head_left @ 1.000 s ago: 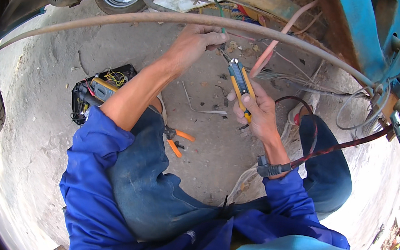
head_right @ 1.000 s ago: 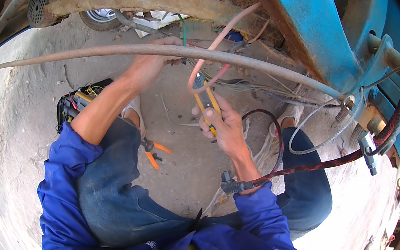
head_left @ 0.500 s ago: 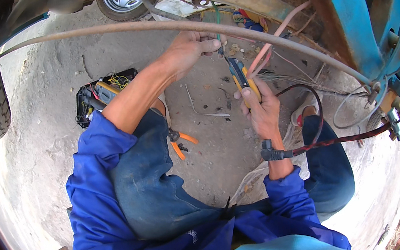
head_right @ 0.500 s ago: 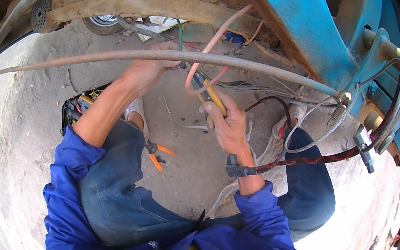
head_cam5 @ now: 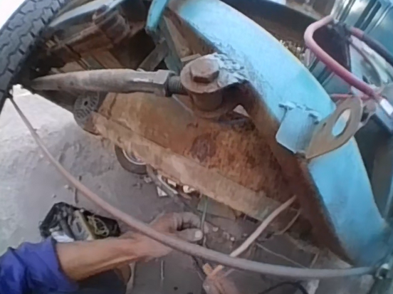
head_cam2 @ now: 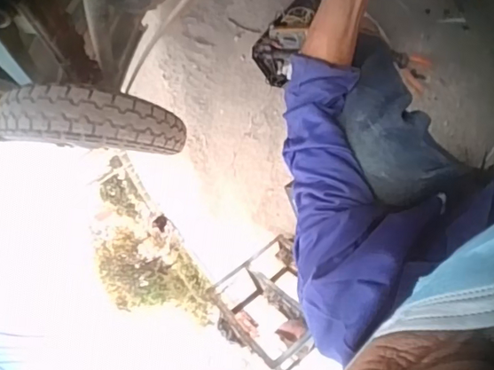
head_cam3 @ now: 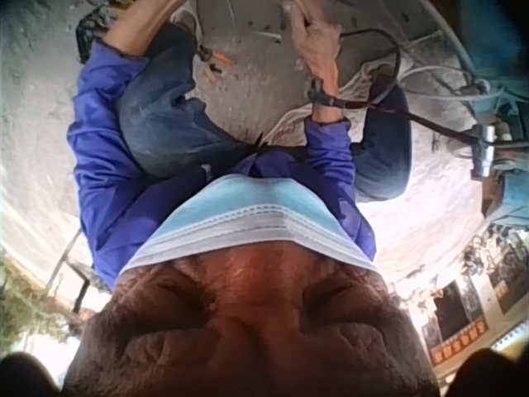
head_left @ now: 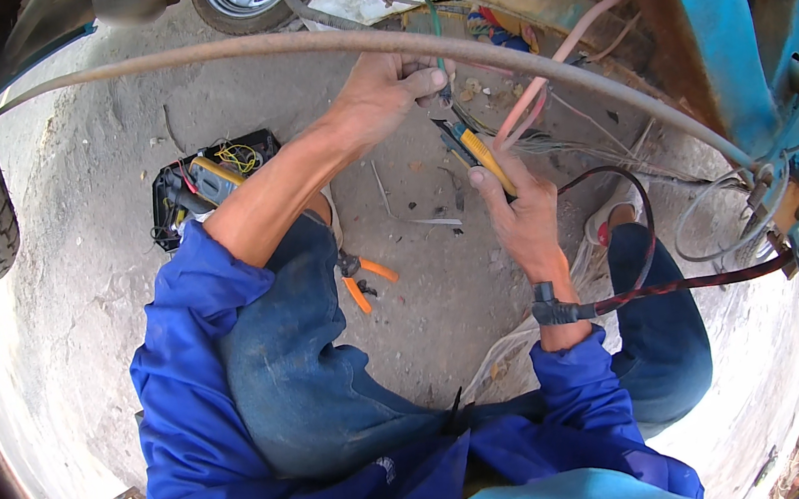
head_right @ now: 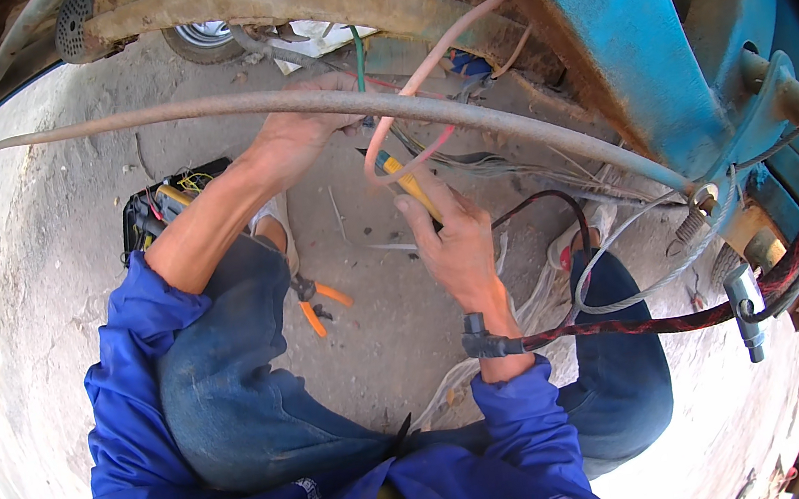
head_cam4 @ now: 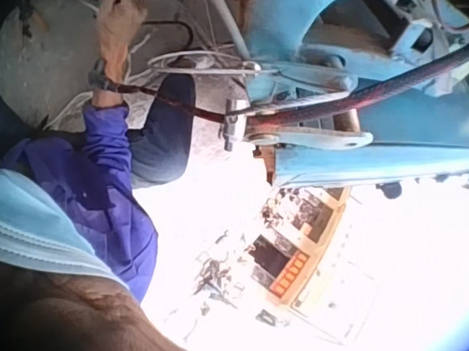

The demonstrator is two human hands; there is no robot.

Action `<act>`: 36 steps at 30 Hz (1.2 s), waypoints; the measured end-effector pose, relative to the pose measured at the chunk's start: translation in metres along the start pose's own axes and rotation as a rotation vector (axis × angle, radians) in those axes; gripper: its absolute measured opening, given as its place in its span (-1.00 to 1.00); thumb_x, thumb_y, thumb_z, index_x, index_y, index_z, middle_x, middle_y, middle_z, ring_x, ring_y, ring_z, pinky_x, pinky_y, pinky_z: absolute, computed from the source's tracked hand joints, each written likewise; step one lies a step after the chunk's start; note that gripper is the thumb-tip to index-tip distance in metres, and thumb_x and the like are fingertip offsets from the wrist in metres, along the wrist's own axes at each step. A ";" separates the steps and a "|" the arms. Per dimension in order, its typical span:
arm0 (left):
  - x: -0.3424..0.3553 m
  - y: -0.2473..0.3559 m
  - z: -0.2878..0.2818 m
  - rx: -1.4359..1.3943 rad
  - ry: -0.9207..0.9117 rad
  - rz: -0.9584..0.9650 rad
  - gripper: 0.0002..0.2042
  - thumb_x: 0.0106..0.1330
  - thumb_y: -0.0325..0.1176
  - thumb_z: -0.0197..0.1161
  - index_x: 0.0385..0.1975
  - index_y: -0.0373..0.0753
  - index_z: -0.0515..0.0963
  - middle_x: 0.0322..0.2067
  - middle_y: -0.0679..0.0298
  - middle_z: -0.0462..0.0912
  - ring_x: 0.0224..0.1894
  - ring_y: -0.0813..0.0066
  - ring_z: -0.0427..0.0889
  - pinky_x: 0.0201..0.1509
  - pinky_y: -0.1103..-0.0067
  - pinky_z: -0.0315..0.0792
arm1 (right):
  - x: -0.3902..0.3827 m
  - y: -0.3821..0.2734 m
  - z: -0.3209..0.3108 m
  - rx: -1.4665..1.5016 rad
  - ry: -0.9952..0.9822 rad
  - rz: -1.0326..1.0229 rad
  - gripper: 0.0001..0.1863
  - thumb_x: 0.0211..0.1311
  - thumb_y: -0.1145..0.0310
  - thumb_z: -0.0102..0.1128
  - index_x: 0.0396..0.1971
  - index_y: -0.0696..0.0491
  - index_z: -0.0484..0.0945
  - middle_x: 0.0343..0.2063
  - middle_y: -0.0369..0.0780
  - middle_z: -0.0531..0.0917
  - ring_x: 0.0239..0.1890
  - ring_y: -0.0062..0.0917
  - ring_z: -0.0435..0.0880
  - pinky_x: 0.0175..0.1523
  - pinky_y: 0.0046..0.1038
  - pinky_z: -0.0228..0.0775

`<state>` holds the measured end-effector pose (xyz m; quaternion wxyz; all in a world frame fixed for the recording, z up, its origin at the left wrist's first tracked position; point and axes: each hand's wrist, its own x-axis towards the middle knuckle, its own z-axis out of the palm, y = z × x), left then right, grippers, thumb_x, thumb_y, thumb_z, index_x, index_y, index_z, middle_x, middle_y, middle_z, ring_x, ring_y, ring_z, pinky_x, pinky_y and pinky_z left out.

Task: The person works on the wiring under a blue three-wheeled vehicle, stripping wire ends with pliers and connecting them to terminals. They use a multimeter to test connections and handle various colored wires and tools on the ground.

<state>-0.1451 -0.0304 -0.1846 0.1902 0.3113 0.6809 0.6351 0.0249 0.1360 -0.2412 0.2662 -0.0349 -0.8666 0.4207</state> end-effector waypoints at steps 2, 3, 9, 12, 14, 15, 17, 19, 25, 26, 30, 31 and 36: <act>-0.001 0.001 -0.001 0.079 -0.003 0.011 -0.89 0.45 -0.41 0.24 -0.15 -0.26 0.66 -0.35 0.40 0.59 -0.27 0.59 0.47 -0.09 0.58 0.41 | -0.002 -0.001 0.000 0.010 0.006 0.049 -0.54 0.37 0.38 0.35 0.24 0.10 0.60 -0.28 -0.03 0.77 -0.37 -0.39 0.72 -0.15 -0.37 0.55; -0.001 0.001 -0.002 0.133 0.004 0.008 -0.89 0.46 -0.41 0.25 -0.15 -0.26 0.66 -0.35 0.39 0.59 -0.26 0.58 0.47 -0.09 0.58 0.41 | 0.000 -0.001 -0.002 0.022 0.022 0.068 -0.55 0.37 0.38 0.35 0.24 0.10 0.60 -0.28 -0.02 0.77 -0.36 -0.37 0.73 -0.14 -0.36 0.55; 0.003 -0.007 0.000 0.173 0.047 0.032 -0.81 0.45 -0.39 0.31 -0.07 -0.34 0.67 -0.35 0.36 0.64 -0.30 0.61 0.50 -0.16 0.56 0.44 | 0.006 0.002 -0.002 -0.030 0.028 0.059 -0.61 0.38 0.31 0.39 0.12 0.17 0.66 -0.41 -0.14 0.69 -0.32 -0.65 0.58 -0.13 -0.51 0.50; 0.000 -0.014 0.002 0.160 0.096 0.046 -0.78 0.43 -0.38 0.32 -0.06 -0.38 0.68 -0.35 0.35 0.67 -0.33 0.62 0.52 -0.19 0.55 0.45 | 0.003 0.002 0.002 -0.011 0.039 0.101 -0.60 0.38 0.30 0.39 0.12 0.18 0.66 -0.41 -0.11 0.70 -0.33 -0.62 0.59 -0.13 -0.48 0.50; 0.000 -0.018 0.003 0.170 0.121 0.051 -0.79 0.43 -0.37 0.32 -0.09 -0.38 0.68 -0.36 0.34 0.67 -0.33 0.61 0.52 -0.19 0.53 0.46 | 0.002 0.003 0.005 -0.045 0.048 0.025 -0.59 0.38 0.30 0.39 0.13 0.18 0.66 -0.41 -0.10 0.71 -0.33 -0.62 0.59 -0.13 -0.47 0.49; 0.000 -0.019 0.003 0.188 0.126 0.058 -0.79 0.42 -0.36 0.32 -0.10 -0.37 0.68 -0.37 0.33 0.67 -0.33 0.60 0.53 -0.19 0.52 0.46 | 0.002 0.003 0.006 -0.062 0.053 -0.016 -0.59 0.38 0.30 0.39 0.13 0.19 0.66 -0.41 -0.09 0.71 -0.33 -0.62 0.60 -0.13 -0.47 0.49; 0.001 -0.022 0.001 0.239 0.129 0.061 -0.79 0.41 -0.35 0.33 -0.12 -0.36 0.68 -0.39 0.30 0.68 -0.34 0.59 0.54 -0.19 0.51 0.47 | 0.002 0.003 0.005 -0.038 0.040 0.031 -0.58 0.39 0.29 0.38 0.15 0.18 0.66 -0.42 -0.11 0.70 -0.33 -0.64 0.59 -0.13 -0.49 0.49; 0.002 -0.024 0.000 0.293 0.119 0.045 -0.79 0.40 -0.34 0.33 -0.13 -0.35 0.68 -0.40 0.26 0.70 -0.34 0.58 0.56 -0.19 0.49 0.48 | 0.002 0.003 0.004 -0.024 0.030 0.076 -0.57 0.41 0.28 0.37 0.17 0.18 0.65 -0.42 -0.13 0.70 -0.32 -0.66 0.59 -0.13 -0.51 0.49; 0.003 -0.030 0.001 0.246 0.138 0.127 -0.79 0.38 -0.33 0.34 -0.16 -0.36 0.68 -0.43 0.24 0.69 -0.35 0.57 0.57 -0.21 0.47 0.49 | 0.003 0.004 0.003 -0.056 0.021 0.082 -0.56 0.43 0.26 0.36 0.20 0.16 0.64 -0.40 -0.16 0.70 -0.33 -0.69 0.56 -0.14 -0.52 0.49; 0.004 -0.030 0.001 0.234 0.139 0.133 -0.79 0.38 -0.33 0.34 -0.17 -0.37 0.68 -0.44 0.24 0.69 -0.35 0.58 0.57 -0.21 0.48 0.49 | 0.003 0.004 0.003 -0.062 0.014 0.088 -0.55 0.43 0.26 0.36 0.21 0.16 0.63 -0.39 -0.16 0.71 -0.33 -0.69 0.56 -0.14 -0.52 0.49; 0.004 -0.033 0.000 0.212 0.133 0.104 -0.78 0.37 -0.34 0.35 -0.17 -0.39 0.67 -0.43 0.24 0.69 -0.34 0.59 0.58 -0.21 0.49 0.50 | 0.003 0.004 0.005 -0.056 0.021 0.063 -0.54 0.43 0.25 0.36 0.22 0.16 0.62 -0.39 -0.16 0.71 -0.33 -0.68 0.56 -0.13 -0.53 0.49; 0.004 -0.033 -0.001 0.208 0.130 0.093 -0.78 0.38 -0.34 0.35 -0.16 -0.39 0.67 -0.43 0.24 0.69 -0.35 0.59 0.58 -0.21 0.49 0.50 | 0.003 0.004 0.006 -0.060 0.020 0.036 -0.54 0.43 0.25 0.36 0.22 0.16 0.63 -0.39 -0.16 0.71 -0.33 -0.68 0.56 -0.13 -0.53 0.49; 0.003 -0.031 0.000 0.191 0.137 0.095 -0.79 0.38 -0.36 0.33 -0.15 -0.40 0.66 -0.41 0.23 0.70 -0.35 0.58 0.59 -0.22 0.51 0.51 | 0.001 0.002 0.003 -0.037 0.011 0.090 -0.54 0.42 0.25 0.37 0.21 0.17 0.64 -0.39 -0.17 0.72 -0.31 -0.69 0.57 -0.12 -0.53 0.50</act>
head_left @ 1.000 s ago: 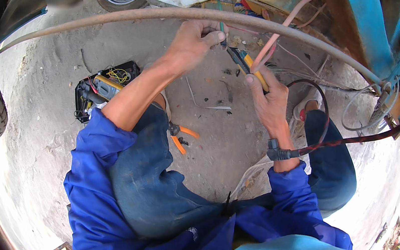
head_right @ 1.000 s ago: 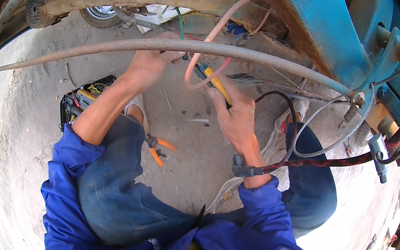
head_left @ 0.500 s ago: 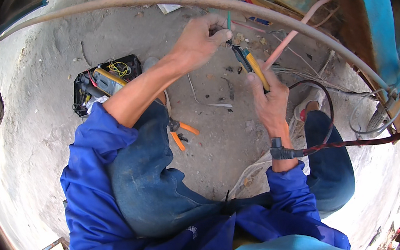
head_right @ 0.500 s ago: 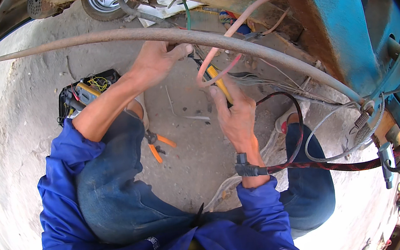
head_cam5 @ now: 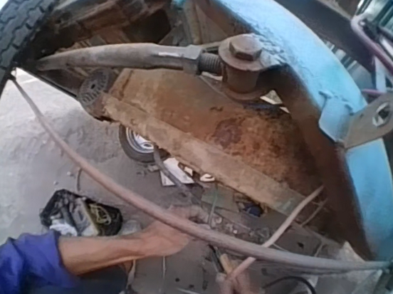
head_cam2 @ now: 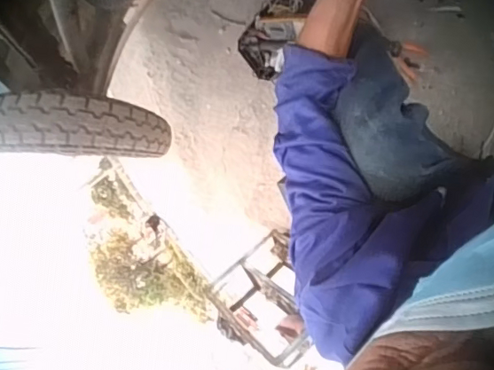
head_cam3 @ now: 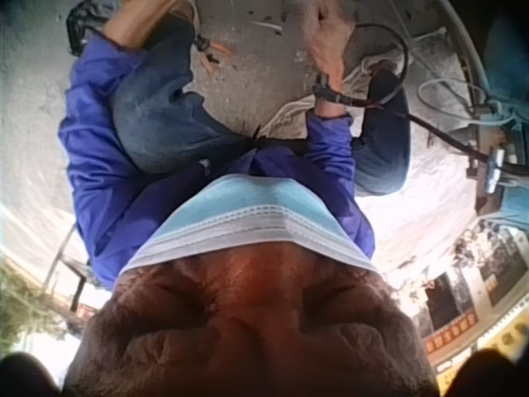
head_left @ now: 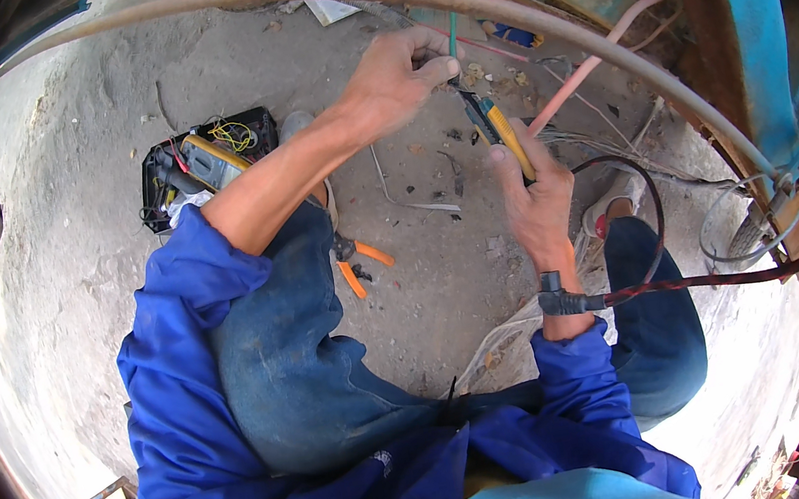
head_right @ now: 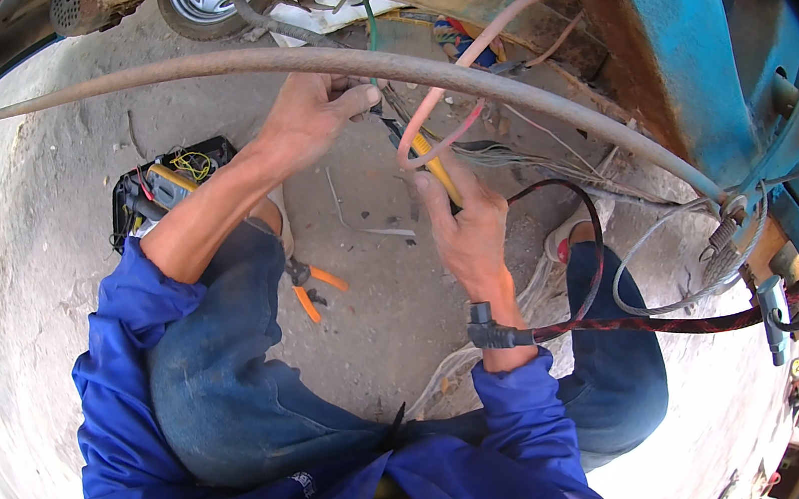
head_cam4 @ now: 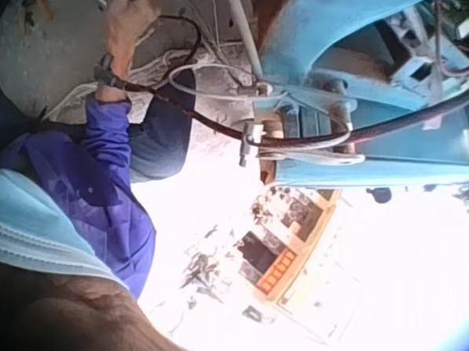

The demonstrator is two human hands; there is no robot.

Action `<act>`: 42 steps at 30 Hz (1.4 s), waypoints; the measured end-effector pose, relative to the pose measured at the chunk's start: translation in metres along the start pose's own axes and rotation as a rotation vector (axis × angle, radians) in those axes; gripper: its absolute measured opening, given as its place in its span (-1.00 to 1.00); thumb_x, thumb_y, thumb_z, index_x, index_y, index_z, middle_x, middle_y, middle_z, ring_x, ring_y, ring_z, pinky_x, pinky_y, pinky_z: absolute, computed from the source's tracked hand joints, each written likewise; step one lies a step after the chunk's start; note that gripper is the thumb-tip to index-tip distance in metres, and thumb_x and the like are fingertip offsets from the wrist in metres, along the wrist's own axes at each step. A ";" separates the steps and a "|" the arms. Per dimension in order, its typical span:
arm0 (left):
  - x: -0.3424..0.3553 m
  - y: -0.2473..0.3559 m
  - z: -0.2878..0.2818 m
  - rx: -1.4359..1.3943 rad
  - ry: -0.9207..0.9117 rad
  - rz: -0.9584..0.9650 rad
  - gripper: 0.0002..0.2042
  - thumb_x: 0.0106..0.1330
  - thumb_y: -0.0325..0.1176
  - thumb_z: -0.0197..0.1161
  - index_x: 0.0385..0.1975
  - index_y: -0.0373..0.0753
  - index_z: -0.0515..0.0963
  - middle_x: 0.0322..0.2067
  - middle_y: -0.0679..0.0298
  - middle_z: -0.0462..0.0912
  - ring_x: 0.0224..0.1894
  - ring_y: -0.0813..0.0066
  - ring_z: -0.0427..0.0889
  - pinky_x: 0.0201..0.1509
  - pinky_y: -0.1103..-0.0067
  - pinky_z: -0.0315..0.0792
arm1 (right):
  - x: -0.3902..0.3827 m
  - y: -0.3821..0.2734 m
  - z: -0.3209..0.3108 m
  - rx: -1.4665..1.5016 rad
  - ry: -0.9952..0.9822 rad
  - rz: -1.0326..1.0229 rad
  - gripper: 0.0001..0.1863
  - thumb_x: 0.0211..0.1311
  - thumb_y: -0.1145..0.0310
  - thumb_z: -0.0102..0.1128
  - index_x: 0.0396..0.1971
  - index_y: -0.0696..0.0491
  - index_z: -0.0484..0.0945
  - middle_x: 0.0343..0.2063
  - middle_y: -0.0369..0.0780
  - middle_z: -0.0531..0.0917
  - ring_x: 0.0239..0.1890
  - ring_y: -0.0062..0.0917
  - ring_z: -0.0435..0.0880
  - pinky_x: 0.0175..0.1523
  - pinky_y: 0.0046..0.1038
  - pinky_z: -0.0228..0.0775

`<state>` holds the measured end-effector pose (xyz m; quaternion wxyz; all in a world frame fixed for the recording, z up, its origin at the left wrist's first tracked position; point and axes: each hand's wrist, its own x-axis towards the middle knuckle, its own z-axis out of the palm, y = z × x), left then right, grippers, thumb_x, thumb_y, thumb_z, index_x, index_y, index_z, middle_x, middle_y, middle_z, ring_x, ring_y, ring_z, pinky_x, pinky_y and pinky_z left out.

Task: The person works on the wiring under a blue three-wheeled vehicle, stripping wire ends with pliers and connecting them to terminals. They use a multimeter to test connections and handle various colored wires and tools on the ground.

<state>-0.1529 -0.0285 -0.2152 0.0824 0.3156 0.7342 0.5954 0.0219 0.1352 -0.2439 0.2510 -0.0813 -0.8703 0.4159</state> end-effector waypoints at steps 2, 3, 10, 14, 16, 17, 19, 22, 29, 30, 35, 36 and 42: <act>-0.001 0.002 0.000 -0.007 -0.027 -0.039 -0.77 0.40 -0.37 0.33 -0.10 -0.40 0.66 -0.35 0.25 0.71 -0.30 0.58 0.60 -0.18 0.52 0.51 | 0.000 0.000 -0.003 -0.017 -0.004 0.011 -0.58 0.40 0.33 0.36 0.19 0.16 0.62 -0.34 -0.06 0.74 -0.33 -0.50 0.68 -0.14 -0.43 0.53; -0.001 0.004 -0.002 -0.003 -0.053 -0.064 -0.76 0.42 -0.37 0.33 -0.05 -0.40 0.65 -0.29 0.27 0.71 -0.26 0.59 0.60 -0.14 0.53 0.52 | 0.001 0.000 -0.005 -0.029 -0.008 0.025 -0.59 0.39 0.37 0.35 0.18 0.16 0.62 -0.32 -0.01 0.75 -0.34 -0.40 0.73 -0.14 -0.39 0.55; -0.001 0.005 -0.003 0.008 -0.064 -0.073 -0.78 0.44 -0.40 0.32 -0.03 -0.38 0.66 -0.25 0.32 0.70 -0.24 0.60 0.59 -0.12 0.53 0.52 | 0.002 0.000 -0.005 -0.021 -0.022 0.006 -0.53 0.42 0.25 0.38 0.22 0.17 0.63 -0.27 -0.09 0.78 -0.25 -0.67 0.63 -0.07 -0.52 0.51; 0.001 -0.002 -0.002 -0.009 -0.048 -0.043 -0.79 0.41 -0.39 0.33 -0.06 -0.37 0.66 -0.31 0.31 0.70 -0.28 0.60 0.59 -0.17 0.53 0.51 | 0.001 0.001 -0.003 -0.045 -0.032 -0.059 -0.53 0.41 0.26 0.38 0.22 0.18 0.63 -0.26 -0.07 0.78 -0.23 -0.65 0.65 -0.06 -0.52 0.52; 0.002 -0.005 0.000 -0.026 -0.014 -0.033 -0.76 0.38 -0.35 0.33 -0.12 -0.40 0.67 -0.38 0.23 0.72 -0.34 0.56 0.61 -0.20 0.49 0.51 | 0.000 0.001 -0.004 -0.034 -0.025 -0.057 -0.53 0.41 0.27 0.38 0.21 0.19 0.63 -0.27 -0.07 0.78 -0.23 -0.64 0.66 -0.05 -0.51 0.53; 0.003 -0.006 0.000 -0.023 -0.012 0.002 -0.76 0.38 -0.34 0.34 -0.12 -0.40 0.67 -0.39 0.23 0.72 -0.34 0.56 0.61 -0.20 0.49 0.51 | 0.000 0.001 -0.005 -0.020 -0.017 -0.034 -0.53 0.40 0.27 0.38 0.21 0.19 0.63 -0.27 -0.07 0.78 -0.24 -0.64 0.66 -0.05 -0.51 0.53; 0.003 -0.008 0.000 -0.026 -0.012 -0.011 -0.76 0.38 -0.34 0.34 -0.13 -0.40 0.68 -0.39 0.24 0.72 -0.34 0.55 0.61 -0.21 0.49 0.51 | 0.001 0.002 -0.006 -0.014 -0.007 -0.034 -0.53 0.40 0.26 0.38 0.20 0.20 0.63 -0.28 -0.07 0.78 -0.24 -0.63 0.67 -0.04 -0.50 0.53; 0.003 -0.008 0.002 -0.055 -0.005 0.020 -0.77 0.37 -0.34 0.35 -0.14 -0.40 0.67 -0.40 0.24 0.72 -0.34 0.56 0.61 -0.22 0.49 0.51 | 0.003 0.002 -0.007 -0.038 -0.004 -0.067 -0.53 0.40 0.26 0.39 0.19 0.22 0.63 -0.29 -0.08 0.78 -0.24 -0.63 0.67 -0.04 -0.50 0.53; 0.002 -0.005 0.001 -0.036 -0.010 -0.012 -0.77 0.37 -0.34 0.36 -0.15 -0.39 0.67 -0.41 0.27 0.71 -0.36 0.58 0.58 -0.24 0.51 0.49 | 0.003 0.001 -0.005 -0.025 0.002 -0.054 -0.54 0.40 0.27 0.39 0.18 0.22 0.63 -0.26 -0.04 0.78 -0.23 -0.60 0.68 -0.03 -0.48 0.54; 0.001 -0.004 0.002 -0.037 -0.008 -0.017 -0.78 0.37 -0.34 0.36 -0.16 -0.39 0.67 -0.42 0.27 0.70 -0.36 0.59 0.58 -0.24 0.51 0.49 | 0.003 0.000 -0.004 -0.012 0.009 -0.050 -0.54 0.40 0.27 0.39 0.18 0.22 0.63 -0.26 -0.03 0.77 -0.23 -0.59 0.69 -0.03 -0.48 0.54; -0.001 -0.004 0.002 -0.032 0.016 -0.011 -0.80 0.37 -0.35 0.34 -0.20 -0.39 0.67 -0.45 0.30 0.67 -0.38 0.62 0.55 -0.27 0.55 0.46 | 0.000 -0.004 -0.003 -0.002 -0.033 -0.022 -0.59 0.39 0.36 0.33 0.19 0.11 0.62 -0.27 0.00 0.76 -0.32 -0.31 0.75 -0.12 -0.35 0.55; -0.001 -0.004 0.003 -0.044 0.021 -0.015 -0.80 0.37 -0.35 0.34 -0.21 -0.38 0.67 -0.46 0.31 0.66 -0.39 0.62 0.54 -0.27 0.55 0.45 | 0.000 -0.004 -0.004 -0.001 -0.035 -0.013 -0.59 0.39 0.36 0.33 0.20 0.11 0.62 -0.29 -0.01 0.76 -0.34 -0.34 0.74 -0.13 -0.35 0.54; 0.000 -0.002 0.002 -0.046 -0.011 -0.069 -0.80 0.37 -0.36 0.34 -0.19 -0.40 0.67 -0.43 0.29 0.68 -0.40 0.63 0.56 -0.27 0.59 0.46 | 0.000 -0.004 -0.007 0.049 -0.068 0.038 -0.58 0.40 0.33 0.31 0.21 0.11 0.61 -0.38 -0.05 0.73 -0.40 -0.40 0.68 -0.15 -0.37 0.54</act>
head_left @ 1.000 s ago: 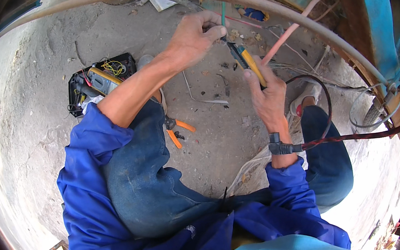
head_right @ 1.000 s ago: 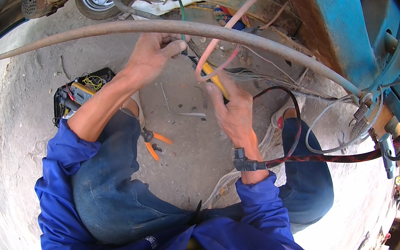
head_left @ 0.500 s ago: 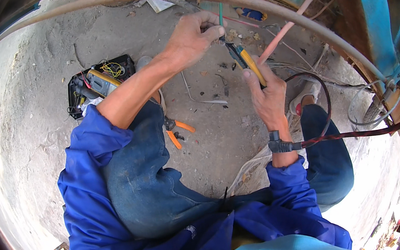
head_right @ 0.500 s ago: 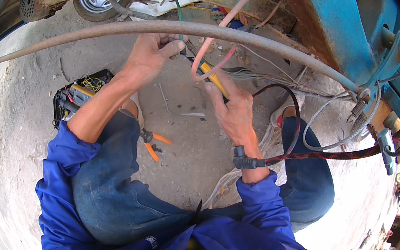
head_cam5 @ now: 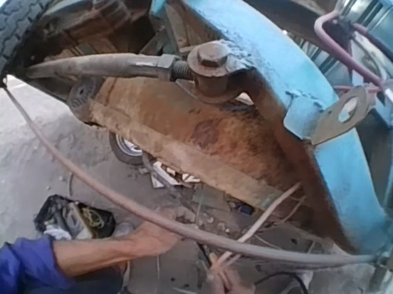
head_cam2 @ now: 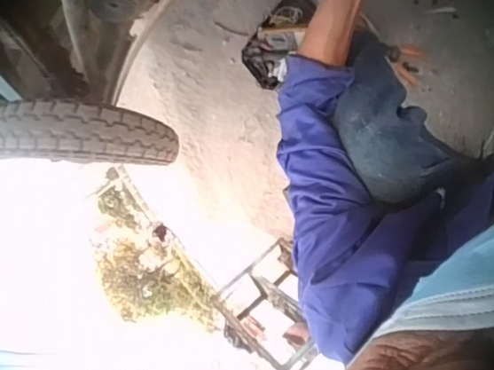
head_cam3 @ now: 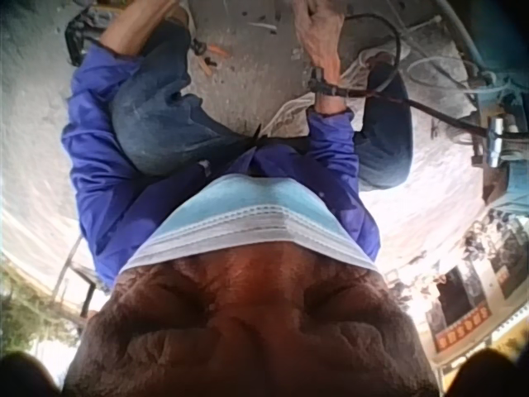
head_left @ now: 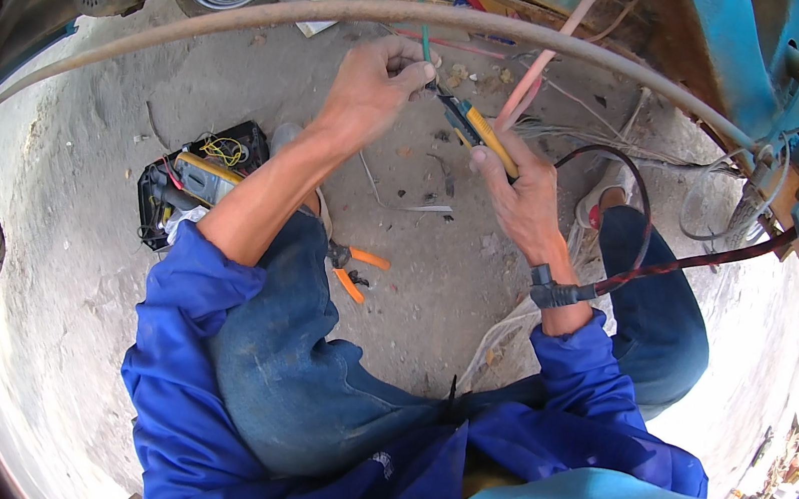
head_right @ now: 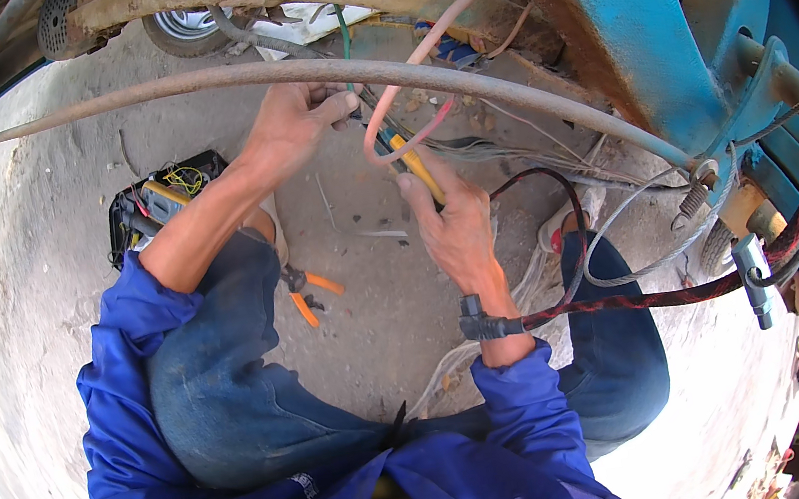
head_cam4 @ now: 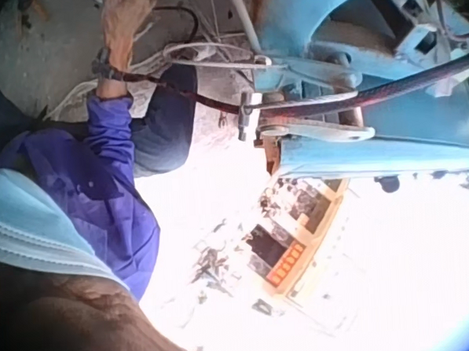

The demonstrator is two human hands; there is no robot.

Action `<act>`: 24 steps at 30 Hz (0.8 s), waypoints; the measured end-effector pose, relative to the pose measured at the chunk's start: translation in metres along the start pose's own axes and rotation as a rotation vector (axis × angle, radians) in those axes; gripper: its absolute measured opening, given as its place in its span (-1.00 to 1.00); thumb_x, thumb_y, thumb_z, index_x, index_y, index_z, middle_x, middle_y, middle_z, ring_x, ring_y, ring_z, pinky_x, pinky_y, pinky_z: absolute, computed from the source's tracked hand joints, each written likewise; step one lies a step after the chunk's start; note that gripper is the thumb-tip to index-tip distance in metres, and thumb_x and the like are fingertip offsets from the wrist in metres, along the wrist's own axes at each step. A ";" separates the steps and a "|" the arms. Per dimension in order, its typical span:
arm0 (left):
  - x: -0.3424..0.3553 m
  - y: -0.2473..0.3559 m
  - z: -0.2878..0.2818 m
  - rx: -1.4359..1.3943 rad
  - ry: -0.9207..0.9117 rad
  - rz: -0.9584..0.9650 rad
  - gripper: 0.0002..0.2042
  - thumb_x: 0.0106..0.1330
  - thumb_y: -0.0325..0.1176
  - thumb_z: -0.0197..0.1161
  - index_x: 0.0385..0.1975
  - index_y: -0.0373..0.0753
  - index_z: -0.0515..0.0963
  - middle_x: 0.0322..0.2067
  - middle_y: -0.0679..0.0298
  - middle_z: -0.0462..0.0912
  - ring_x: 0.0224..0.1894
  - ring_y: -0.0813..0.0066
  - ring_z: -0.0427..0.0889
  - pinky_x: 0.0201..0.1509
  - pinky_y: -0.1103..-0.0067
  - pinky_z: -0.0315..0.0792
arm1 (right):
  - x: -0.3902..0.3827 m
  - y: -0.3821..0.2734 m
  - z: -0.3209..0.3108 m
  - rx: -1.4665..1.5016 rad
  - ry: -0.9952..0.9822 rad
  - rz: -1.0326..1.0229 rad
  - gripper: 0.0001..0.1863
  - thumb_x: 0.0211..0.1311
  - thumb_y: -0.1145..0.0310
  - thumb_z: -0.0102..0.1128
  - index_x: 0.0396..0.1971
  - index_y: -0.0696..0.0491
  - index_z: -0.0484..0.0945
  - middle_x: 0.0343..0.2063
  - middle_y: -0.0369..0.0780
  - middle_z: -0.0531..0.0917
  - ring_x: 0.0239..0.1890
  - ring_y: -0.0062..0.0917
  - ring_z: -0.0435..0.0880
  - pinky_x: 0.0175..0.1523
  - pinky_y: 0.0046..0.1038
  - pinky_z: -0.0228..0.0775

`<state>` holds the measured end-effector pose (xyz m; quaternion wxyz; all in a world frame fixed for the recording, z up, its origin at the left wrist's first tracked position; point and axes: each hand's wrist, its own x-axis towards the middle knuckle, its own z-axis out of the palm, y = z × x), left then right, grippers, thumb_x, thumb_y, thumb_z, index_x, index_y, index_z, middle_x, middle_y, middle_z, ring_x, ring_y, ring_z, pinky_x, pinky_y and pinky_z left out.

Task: The person works on the wiring under a blue three-wheeled vehicle, stripping wire ends with pliers and connecting them to terminals. They use a multimeter to test connections and handle various colored wires and tools on the ground.

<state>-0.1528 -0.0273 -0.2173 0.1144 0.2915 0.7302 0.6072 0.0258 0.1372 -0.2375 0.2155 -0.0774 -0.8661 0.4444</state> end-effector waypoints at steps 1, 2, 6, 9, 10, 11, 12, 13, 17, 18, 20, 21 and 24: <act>0.000 0.001 0.000 -0.013 -0.008 -0.012 -0.80 0.38 -0.37 0.34 -0.17 -0.40 0.67 -0.41 0.28 0.69 -0.39 0.63 0.57 -0.26 0.59 0.47 | -0.001 0.000 -0.001 0.009 -0.017 0.012 -0.58 0.41 0.32 0.31 0.20 0.11 0.62 -0.39 -0.05 0.72 -0.41 -0.41 0.68 -0.16 -0.36 0.54; -0.001 0.002 0.000 -0.043 -0.012 -0.017 -0.79 0.38 -0.37 0.34 -0.15 -0.41 0.66 -0.39 0.28 0.70 -0.38 0.62 0.59 -0.24 0.60 0.49 | -0.002 0.000 -0.001 0.018 -0.034 0.025 -0.58 0.41 0.31 0.30 0.20 0.11 0.62 -0.41 -0.05 0.71 -0.41 -0.41 0.67 -0.16 -0.36 0.54; -0.002 0.006 0.001 -0.096 -0.018 -0.040 -0.76 0.39 -0.37 0.36 -0.09 -0.42 0.65 -0.34 0.25 0.74 -0.32 0.60 0.66 -0.19 0.62 0.55 | -0.005 0.001 -0.001 0.055 0.005 0.150 -0.58 0.43 0.25 0.28 0.21 0.09 0.61 -0.43 -0.02 0.72 -0.40 -0.41 0.71 -0.16 -0.33 0.54; -0.003 0.008 0.000 -0.114 -0.014 -0.049 -0.76 0.38 -0.37 0.39 -0.09 -0.41 0.65 -0.34 0.26 0.74 -0.32 0.61 0.66 -0.19 0.63 0.55 | -0.005 0.003 -0.004 0.094 -0.031 0.297 -0.57 0.43 0.24 0.26 0.21 0.09 0.57 -0.36 0.03 0.74 -0.33 -0.27 0.78 -0.13 -0.26 0.55; -0.002 0.009 0.000 -0.127 -0.017 -0.052 -0.76 0.38 -0.36 0.39 -0.10 -0.40 0.66 -0.35 0.27 0.74 -0.32 0.62 0.66 -0.20 0.63 0.55 | -0.005 0.004 -0.002 0.064 -0.025 0.246 -0.58 0.43 0.25 0.26 0.20 0.09 0.57 -0.33 0.04 0.75 -0.30 -0.21 0.78 -0.12 -0.23 0.55; -0.001 0.009 0.000 -0.126 -0.025 -0.059 -0.76 0.37 -0.36 0.40 -0.11 -0.40 0.66 -0.36 0.28 0.73 -0.33 0.63 0.64 -0.21 0.63 0.53 | -0.005 0.004 0.000 0.034 -0.019 0.195 -0.58 0.43 0.26 0.26 0.20 0.09 0.56 -0.30 0.05 0.75 -0.28 -0.14 0.78 -0.12 -0.21 0.55; -0.001 0.010 -0.001 -0.126 -0.032 -0.066 -0.77 0.37 -0.35 0.41 -0.12 -0.39 0.67 -0.37 0.29 0.72 -0.34 0.64 0.63 -0.23 0.63 0.52 | -0.005 0.003 0.002 -0.024 -0.019 0.162 -0.59 0.43 0.27 0.26 0.20 0.09 0.55 -0.27 0.06 0.75 -0.25 -0.08 0.78 -0.11 -0.18 0.56; -0.001 0.010 -0.002 -0.125 -0.036 -0.074 -0.77 0.37 -0.35 0.41 -0.13 -0.38 0.67 -0.37 0.30 0.72 -0.36 0.66 0.61 -0.24 0.63 0.50 | -0.004 0.002 0.003 -0.020 -0.008 0.120 -0.59 0.43 0.28 0.27 0.19 0.08 0.55 -0.25 0.07 0.75 -0.24 -0.04 0.77 -0.11 -0.17 0.56; -0.002 0.013 -0.005 -0.084 -0.051 -0.071 -0.78 0.36 -0.33 0.41 -0.15 -0.37 0.68 -0.41 0.35 0.68 -0.40 0.68 0.55 -0.30 0.63 0.43 | -0.004 -0.002 -0.001 -0.133 -0.003 0.043 -0.61 0.41 0.32 0.28 0.19 0.07 0.57 -0.18 0.08 0.74 -0.18 0.05 0.75 -0.08 -0.16 0.57; -0.003 0.013 -0.005 -0.079 -0.046 -0.068 -0.78 0.37 -0.33 0.41 -0.15 -0.37 0.68 -0.42 0.36 0.68 -0.41 0.68 0.54 -0.31 0.64 0.42 | -0.003 -0.003 -0.003 -0.166 -0.005 0.028 -0.61 0.41 0.33 0.28 0.18 0.07 0.57 -0.16 0.09 0.74 -0.16 0.05 0.76 -0.07 -0.17 0.58; -0.003 0.014 -0.005 -0.069 -0.042 -0.064 -0.78 0.37 -0.33 0.41 -0.15 -0.36 0.68 -0.42 0.37 0.67 -0.41 0.69 0.53 -0.31 0.64 0.41 | 0.001 -0.005 -0.005 -0.182 0.010 -0.031 -0.61 0.41 0.32 0.28 0.18 0.07 0.57 -0.13 0.09 0.74 -0.12 0.04 0.76 -0.06 -0.18 0.59; -0.003 0.014 -0.004 -0.064 -0.042 -0.063 -0.78 0.37 -0.32 0.41 -0.15 -0.36 0.68 -0.42 0.37 0.67 -0.40 0.70 0.54 -0.31 0.64 0.42 | 0.002 -0.005 -0.005 -0.186 0.011 -0.047 -0.61 0.41 0.32 0.28 0.18 0.07 0.58 -0.12 0.09 0.74 -0.11 0.03 0.76 -0.05 -0.18 0.59; -0.003 0.013 -0.004 -0.058 -0.039 -0.055 -0.77 0.37 -0.32 0.40 -0.14 -0.36 0.68 -0.42 0.37 0.67 -0.38 0.70 0.55 -0.30 0.65 0.43 | 0.002 -0.007 -0.006 -0.154 0.031 -0.031 -0.62 0.41 0.32 0.28 0.17 0.07 0.59 -0.09 0.09 0.74 -0.08 0.03 0.76 -0.04 -0.18 0.60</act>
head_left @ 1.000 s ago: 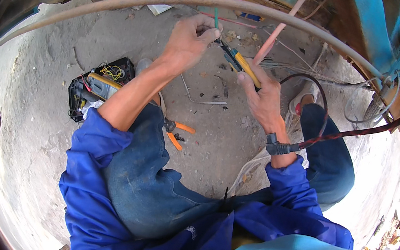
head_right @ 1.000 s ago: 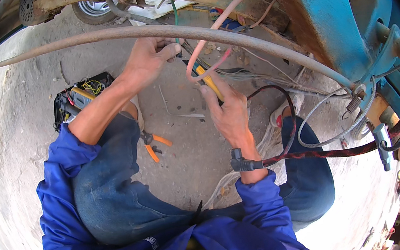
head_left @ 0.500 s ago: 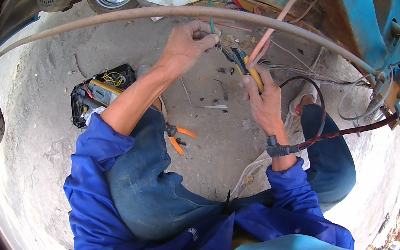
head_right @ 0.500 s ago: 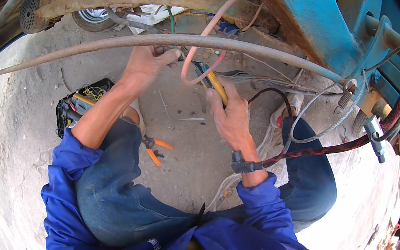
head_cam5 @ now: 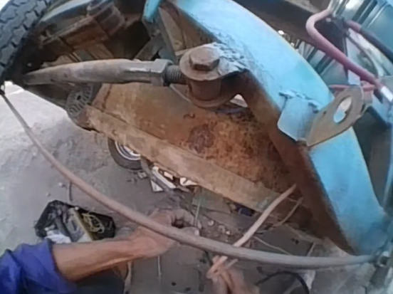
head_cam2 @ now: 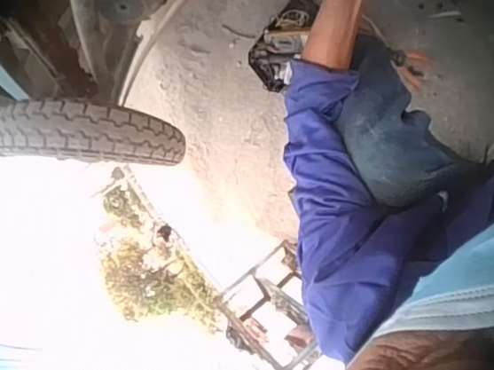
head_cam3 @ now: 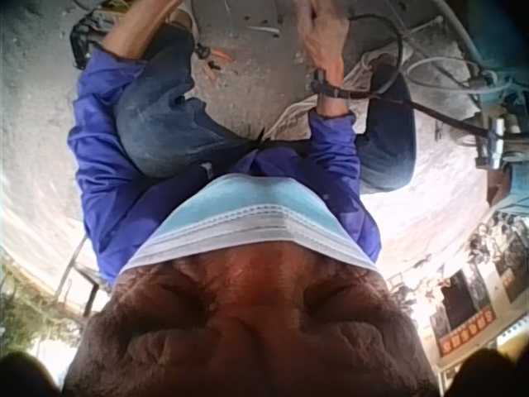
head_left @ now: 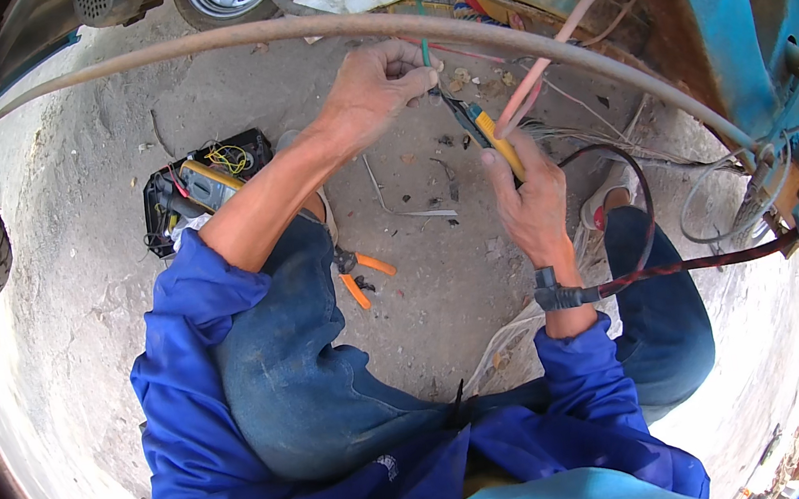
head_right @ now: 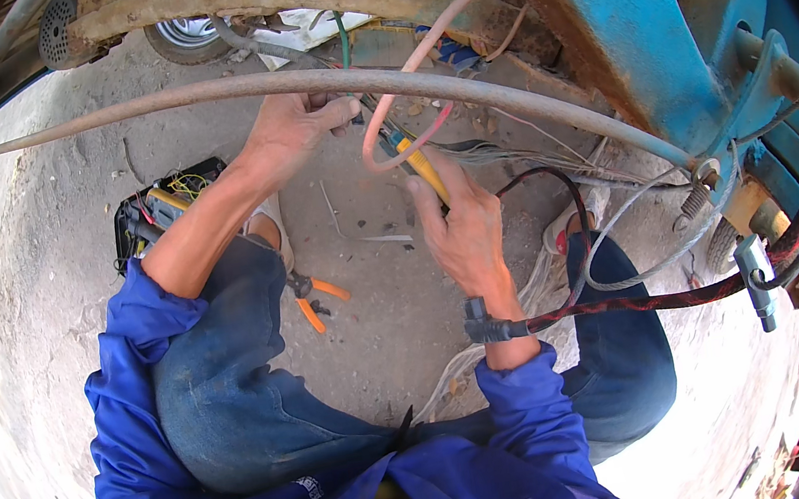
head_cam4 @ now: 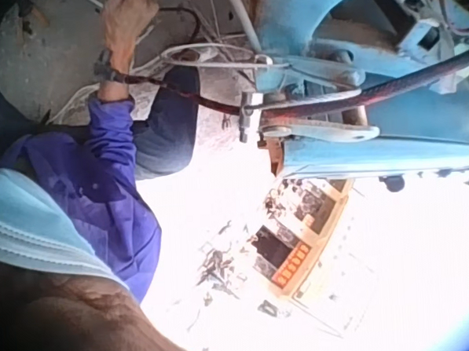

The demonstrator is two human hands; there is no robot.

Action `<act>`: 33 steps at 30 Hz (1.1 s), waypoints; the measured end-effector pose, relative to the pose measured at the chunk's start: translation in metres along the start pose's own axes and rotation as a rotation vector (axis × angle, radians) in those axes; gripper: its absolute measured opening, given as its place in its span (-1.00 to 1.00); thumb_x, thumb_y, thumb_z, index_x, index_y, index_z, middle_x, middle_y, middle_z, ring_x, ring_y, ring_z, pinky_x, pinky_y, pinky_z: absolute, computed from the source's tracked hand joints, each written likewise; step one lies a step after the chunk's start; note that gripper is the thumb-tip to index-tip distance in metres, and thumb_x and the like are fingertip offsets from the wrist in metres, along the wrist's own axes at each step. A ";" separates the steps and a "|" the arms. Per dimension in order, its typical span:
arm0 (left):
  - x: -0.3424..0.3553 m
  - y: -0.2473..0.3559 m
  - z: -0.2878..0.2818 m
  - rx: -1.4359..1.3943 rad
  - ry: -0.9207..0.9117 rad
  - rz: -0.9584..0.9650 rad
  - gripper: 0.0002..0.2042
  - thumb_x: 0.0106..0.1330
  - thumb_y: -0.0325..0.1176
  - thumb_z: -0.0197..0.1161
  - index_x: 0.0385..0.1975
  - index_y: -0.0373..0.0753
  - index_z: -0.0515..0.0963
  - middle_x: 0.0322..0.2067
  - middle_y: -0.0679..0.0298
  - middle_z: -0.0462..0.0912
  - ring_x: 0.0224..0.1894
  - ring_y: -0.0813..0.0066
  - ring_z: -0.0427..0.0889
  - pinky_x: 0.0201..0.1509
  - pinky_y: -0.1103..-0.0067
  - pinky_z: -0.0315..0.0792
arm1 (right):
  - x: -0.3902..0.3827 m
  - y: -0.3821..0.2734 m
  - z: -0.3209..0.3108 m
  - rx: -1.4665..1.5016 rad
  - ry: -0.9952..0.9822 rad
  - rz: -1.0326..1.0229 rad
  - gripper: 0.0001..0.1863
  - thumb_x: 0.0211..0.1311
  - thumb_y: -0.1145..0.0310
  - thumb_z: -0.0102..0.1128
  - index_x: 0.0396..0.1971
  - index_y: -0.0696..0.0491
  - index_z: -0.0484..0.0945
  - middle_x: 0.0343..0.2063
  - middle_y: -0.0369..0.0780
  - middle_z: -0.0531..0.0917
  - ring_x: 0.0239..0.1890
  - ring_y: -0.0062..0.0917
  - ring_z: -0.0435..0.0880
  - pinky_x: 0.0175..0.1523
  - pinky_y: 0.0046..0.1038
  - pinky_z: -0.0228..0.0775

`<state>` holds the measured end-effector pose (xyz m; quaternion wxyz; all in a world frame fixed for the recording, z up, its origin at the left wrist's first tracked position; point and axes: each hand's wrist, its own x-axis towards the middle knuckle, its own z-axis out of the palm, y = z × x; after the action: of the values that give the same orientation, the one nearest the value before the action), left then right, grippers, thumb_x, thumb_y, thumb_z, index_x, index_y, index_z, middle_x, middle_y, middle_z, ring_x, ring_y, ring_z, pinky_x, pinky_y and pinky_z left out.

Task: The person works on the wiring under a blue three-wheeled vehicle, stripping wire ends with pliers and connecting them to terminals. They use a multimeter to test connections and handle various colored wires and tools on the ground.

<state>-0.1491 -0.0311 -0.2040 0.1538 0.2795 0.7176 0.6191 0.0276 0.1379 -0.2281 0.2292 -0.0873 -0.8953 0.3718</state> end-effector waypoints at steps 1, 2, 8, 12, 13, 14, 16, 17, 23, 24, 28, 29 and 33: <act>0.000 0.000 0.000 0.008 0.005 -0.005 -0.77 0.37 -0.32 0.40 -0.14 -0.36 0.68 -0.42 0.37 0.67 -0.38 0.70 0.56 -0.29 0.65 0.44 | 0.000 0.000 0.000 0.000 0.007 -0.040 -0.61 0.41 0.32 0.28 0.18 0.07 0.58 -0.08 0.09 0.74 -0.08 0.03 0.76 -0.04 -0.17 0.60; 0.000 -0.001 0.000 -0.003 0.006 0.005 -0.77 0.37 -0.32 0.40 -0.14 -0.37 0.68 -0.42 0.37 0.67 -0.38 0.70 0.57 -0.29 0.64 0.44 | 0.000 0.000 0.001 -0.015 0.009 -0.056 -0.61 0.41 0.32 0.29 0.18 0.06 0.58 -0.08 0.08 0.74 -0.09 0.03 0.76 -0.05 -0.17 0.60; 0.001 -0.004 0.002 0.003 0.015 0.004 -0.76 0.37 -0.32 0.39 -0.14 -0.40 0.67 -0.42 0.34 0.69 -0.37 0.68 0.60 -0.27 0.63 0.47 | -0.005 0.005 0.010 -0.013 -0.002 -0.038 -0.60 0.40 0.32 0.30 0.19 0.04 0.57 -0.08 0.06 0.75 -0.09 0.01 0.76 -0.04 -0.18 0.60; 0.003 -0.005 0.004 -0.019 0.013 0.004 -0.77 0.37 -0.35 0.39 -0.15 -0.41 0.66 -0.42 0.33 0.69 -0.38 0.65 0.60 -0.27 0.63 0.48 | -0.011 0.008 0.022 0.025 -0.048 -0.058 -0.60 0.43 0.24 0.31 0.14 0.15 0.59 -0.30 0.05 0.70 -0.31 -0.17 0.71 -0.13 -0.27 0.53; 0.003 -0.006 0.005 -0.043 0.004 0.004 -0.77 0.37 -0.35 0.39 -0.15 -0.42 0.66 -0.42 0.32 0.69 -0.38 0.65 0.60 -0.27 0.63 0.49 | -0.011 0.010 0.021 0.050 -0.013 -0.044 -0.61 0.42 0.28 0.30 0.15 0.13 0.58 -0.24 0.06 0.71 -0.25 -0.12 0.73 -0.09 -0.24 0.55; 0.002 -0.006 0.005 -0.052 0.013 0.002 -0.78 0.38 -0.36 0.39 -0.15 -0.42 0.66 -0.42 0.32 0.69 -0.38 0.65 0.60 -0.27 0.63 0.49 | -0.010 0.012 0.018 0.065 -0.006 -0.009 -0.61 0.41 0.32 0.30 0.16 0.11 0.58 -0.17 0.07 0.73 -0.18 -0.07 0.75 -0.06 -0.21 0.57; 0.001 -0.006 0.007 -0.079 0.032 -0.010 -0.79 0.39 -0.38 0.39 -0.15 -0.42 0.66 -0.41 0.32 0.69 -0.38 0.65 0.60 -0.26 0.63 0.50 | -0.010 0.013 0.016 0.071 0.002 0.020 -0.62 0.41 0.36 0.29 0.17 0.09 0.59 -0.11 0.08 0.74 -0.11 -0.01 0.77 -0.03 -0.18 0.59; 0.001 -0.006 0.007 -0.106 0.029 -0.008 -0.79 0.39 -0.38 0.39 -0.14 -0.42 0.66 -0.41 0.32 0.70 -0.38 0.65 0.61 -0.26 0.63 0.50 | -0.010 0.012 0.015 0.060 0.012 0.015 -0.63 0.41 0.36 0.29 0.16 0.09 0.60 -0.11 0.08 0.74 -0.11 -0.02 0.77 -0.03 -0.19 0.59; 0.000 0.000 0.004 -0.102 -0.005 0.003 -0.78 0.38 -0.39 0.40 -0.11 -0.41 0.67 -0.39 0.31 0.70 -0.37 0.66 0.60 -0.24 0.65 0.50 | -0.010 0.006 0.012 0.069 0.030 0.015 -0.63 0.39 0.35 0.31 0.15 0.08 0.61 -0.12 0.08 0.75 -0.11 -0.01 0.78 -0.04 -0.20 0.60; 0.000 0.002 0.002 -0.084 -0.009 0.006 -0.78 0.38 -0.39 0.40 -0.11 -0.41 0.67 -0.39 0.31 0.70 -0.36 0.66 0.59 -0.24 0.64 0.50 | -0.009 0.007 0.010 0.045 0.016 0.024 -0.62 0.38 0.35 0.32 0.15 0.08 0.61 -0.13 0.08 0.75 -0.11 -0.02 0.78 -0.04 -0.21 0.60; -0.001 0.006 -0.003 0.020 -0.014 -0.005 -0.80 0.38 -0.38 0.38 -0.13 -0.39 0.69 -0.38 0.33 0.71 -0.35 0.66 0.57 -0.23 0.61 0.48 | -0.004 0.008 0.003 0.025 0.005 -0.075 -0.62 0.37 0.36 0.32 0.15 0.09 0.61 -0.13 0.06 0.76 -0.10 -0.03 0.78 -0.04 -0.23 0.60; -0.002 0.005 -0.004 0.049 -0.013 0.000 -0.80 0.39 -0.37 0.38 -0.13 -0.38 0.70 -0.39 0.33 0.70 -0.35 0.66 0.56 -0.23 0.60 0.47 | -0.003 0.008 0.002 0.036 -0.003 -0.070 -0.62 0.37 0.36 0.32 0.15 0.09 0.62 -0.13 0.06 0.76 -0.09 -0.03 0.78 -0.04 -0.23 0.60; 0.001 -0.001 -0.005 0.114 -0.002 0.075 -0.78 0.39 -0.33 0.36 -0.14 -0.36 0.71 -0.42 0.33 0.67 -0.35 0.63 0.54 -0.23 0.54 0.45 | 0.001 0.006 0.000 0.088 -0.039 -0.016 -0.63 0.37 0.37 0.32 0.14 0.10 0.62 -0.14 0.06 0.76 -0.09 -0.04 0.79 -0.02 -0.25 0.60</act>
<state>-0.1530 -0.0346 -0.2037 0.1152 0.3152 0.7404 0.5824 0.0262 0.1422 -0.2317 0.2182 -0.0625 -0.8830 0.4108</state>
